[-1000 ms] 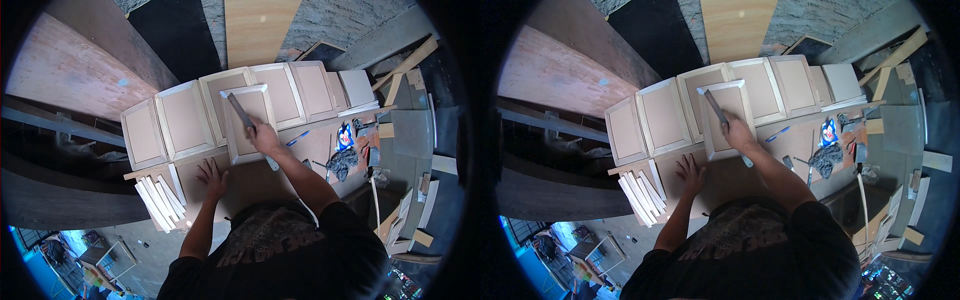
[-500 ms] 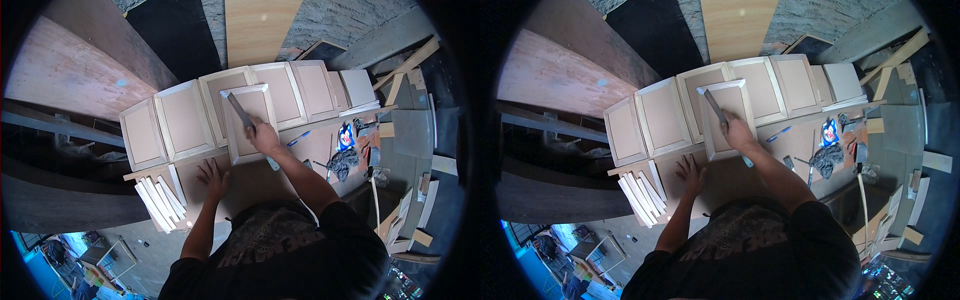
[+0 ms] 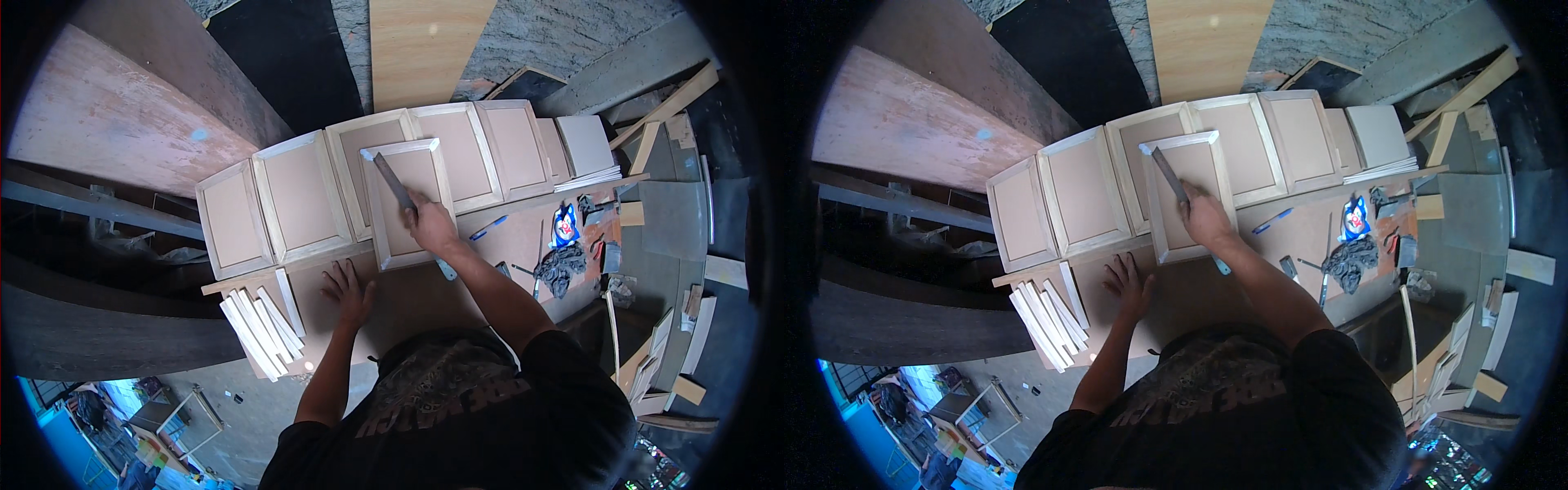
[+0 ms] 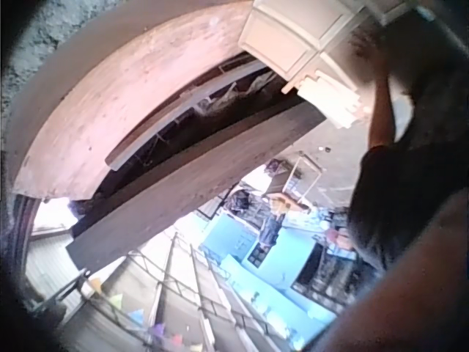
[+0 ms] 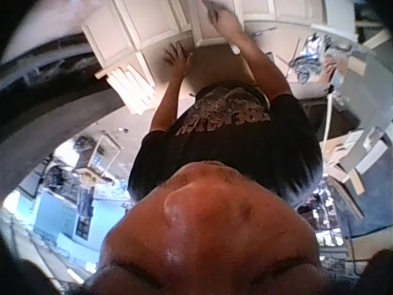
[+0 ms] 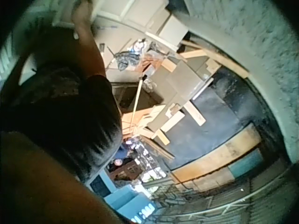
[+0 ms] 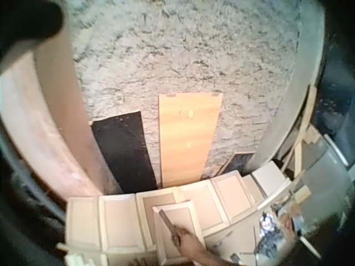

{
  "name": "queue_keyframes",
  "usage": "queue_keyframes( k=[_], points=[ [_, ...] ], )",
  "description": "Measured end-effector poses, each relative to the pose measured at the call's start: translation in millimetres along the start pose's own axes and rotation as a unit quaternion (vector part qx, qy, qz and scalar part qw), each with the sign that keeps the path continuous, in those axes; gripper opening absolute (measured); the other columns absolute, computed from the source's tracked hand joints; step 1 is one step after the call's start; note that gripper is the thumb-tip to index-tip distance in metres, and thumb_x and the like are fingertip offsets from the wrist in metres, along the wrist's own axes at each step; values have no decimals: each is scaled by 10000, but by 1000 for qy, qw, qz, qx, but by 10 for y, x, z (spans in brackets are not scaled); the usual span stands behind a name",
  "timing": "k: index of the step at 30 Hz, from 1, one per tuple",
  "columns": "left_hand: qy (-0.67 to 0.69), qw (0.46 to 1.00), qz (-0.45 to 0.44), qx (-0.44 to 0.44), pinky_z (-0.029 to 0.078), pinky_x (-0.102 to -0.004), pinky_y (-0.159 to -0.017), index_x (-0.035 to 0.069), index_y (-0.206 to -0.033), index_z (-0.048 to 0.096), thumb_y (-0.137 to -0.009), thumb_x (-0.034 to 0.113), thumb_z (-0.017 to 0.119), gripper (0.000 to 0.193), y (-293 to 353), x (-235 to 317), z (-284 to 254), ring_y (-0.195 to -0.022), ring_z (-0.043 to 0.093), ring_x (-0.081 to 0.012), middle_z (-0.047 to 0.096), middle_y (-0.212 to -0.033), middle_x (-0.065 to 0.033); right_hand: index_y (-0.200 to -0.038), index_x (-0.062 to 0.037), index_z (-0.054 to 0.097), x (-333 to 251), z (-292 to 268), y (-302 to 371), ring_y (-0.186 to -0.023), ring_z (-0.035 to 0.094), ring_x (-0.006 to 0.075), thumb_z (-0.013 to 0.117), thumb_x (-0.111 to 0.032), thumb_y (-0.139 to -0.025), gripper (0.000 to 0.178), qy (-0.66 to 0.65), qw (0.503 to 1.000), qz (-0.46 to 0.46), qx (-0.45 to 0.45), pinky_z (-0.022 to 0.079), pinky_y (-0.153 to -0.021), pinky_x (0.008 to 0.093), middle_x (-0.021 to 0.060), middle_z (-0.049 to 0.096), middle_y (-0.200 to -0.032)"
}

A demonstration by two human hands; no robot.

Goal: The recorder is assembling and finishing wooden picture frames, applying glue and using a file for finishing edges.

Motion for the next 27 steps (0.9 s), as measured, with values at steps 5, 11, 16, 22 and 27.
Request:
queue_keyframes(
  k=[5, 11, 16, 22, 27],
  points=[
    [-6, 1000, -5, -5, -141, -776, -1055, 114, -1624, 102, -965, 618, 484, 914, -7, 13, -5, -1492, -195, -513, -81, -1676, -220, -1364, -13, 538, 60, 37, -13, -976, 623, 504, 527, -113, -958, 418, 6, 1000, 3, -3, 498, -885, 558, 302, 655, -1088],
    [-3, 1000, -2, 2, -133, -778, -1057, 110, -1623, 107, -963, 625, 481, 917, -1, -2, -4, -1494, -190, -508, -81, -1677, -216, -1350, -7, 551, -6, -9, 23, -971, 629, 497, 534, -118, -951, 414, 18, 1000, -2, 11, 496, -878, 560, 298, 654, -1100],
    [-8, 1000, -2, -2, -109, -788, -1059, 108, -1622, 98, -965, 610, 495, 918, -2, -14, 8, -1489, -187, -524, -82, -1674, -228, -1338, -8, 552, -11, -14, 28, -948, 631, 499, 536, -115, -948, 404, 13, 1000, 3, 11, 497, -865, 568, 299, 664, -1048],
    [-24, 1000, -2, 2, -104, -789, -1060, 114, -1624, 88, -966, 603, 498, 916, -3, -19, 21, -1488, -180, -530, -81, -1672, -234, -1318, -30, 565, 92, 79, 23, -811, 687, 438, 534, -111, -950, 378, -75, 997, 25, 0, 539, -794, 531, 244, 692, -840],
    [-14, 1000, 2, 1, -103, -789, -1061, 118, -1625, 85, -965, 604, 498, 918, -8, -3, 9, -1488, -182, -529, -79, -1672, -232, -1326, -25, 561, 209, 204, 0, -733, 721, 329, 533, -94, -956, 378, -142, 989, 31, -10, 567, -746, 465, 185, 705, -795]
  ],
)
Point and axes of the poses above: each hand's wrist, its own y-axis away from the middle knuckle, its own z-axis out of the palm, x = y × z, the point moved 8 cm from there along -y, towards the middle knuckle
